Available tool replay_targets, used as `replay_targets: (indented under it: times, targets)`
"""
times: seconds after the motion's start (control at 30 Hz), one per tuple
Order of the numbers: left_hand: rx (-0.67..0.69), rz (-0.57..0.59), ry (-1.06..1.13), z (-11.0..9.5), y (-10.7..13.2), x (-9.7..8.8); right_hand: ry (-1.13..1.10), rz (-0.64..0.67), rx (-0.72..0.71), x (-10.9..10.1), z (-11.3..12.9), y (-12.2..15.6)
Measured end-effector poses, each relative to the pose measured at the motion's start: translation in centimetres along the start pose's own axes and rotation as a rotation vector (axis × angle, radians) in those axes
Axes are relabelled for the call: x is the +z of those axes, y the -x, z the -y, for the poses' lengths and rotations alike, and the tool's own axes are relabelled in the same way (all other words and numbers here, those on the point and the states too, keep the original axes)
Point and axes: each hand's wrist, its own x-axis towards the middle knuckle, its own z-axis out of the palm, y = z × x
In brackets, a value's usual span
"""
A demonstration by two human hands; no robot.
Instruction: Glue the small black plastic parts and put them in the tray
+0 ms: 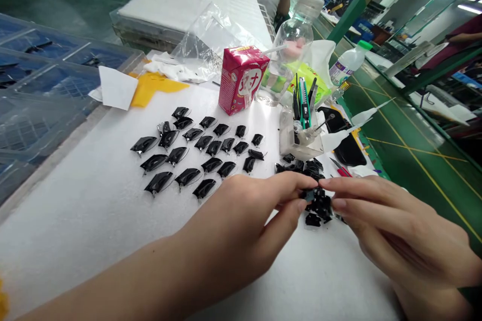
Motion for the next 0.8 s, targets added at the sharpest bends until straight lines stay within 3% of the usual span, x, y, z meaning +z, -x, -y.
replay_targets:
  times: [0.27,0.43,0.8]
  targets:
    - [0.043,-0.007,-0.088,0.0,0.3,0.3,-0.072,0.024,-0.060,-0.3,-0.3,-0.8]
    - [0.172,0.020,-0.175,0.5,0.5,0.5,-0.077,0.039,-0.045,-0.2,-0.2,-0.4]
    - [0.351,-0.050,-0.363,0.7,0.5,0.6,-0.009,0.041,0.108,0.0,0.4,0.4]
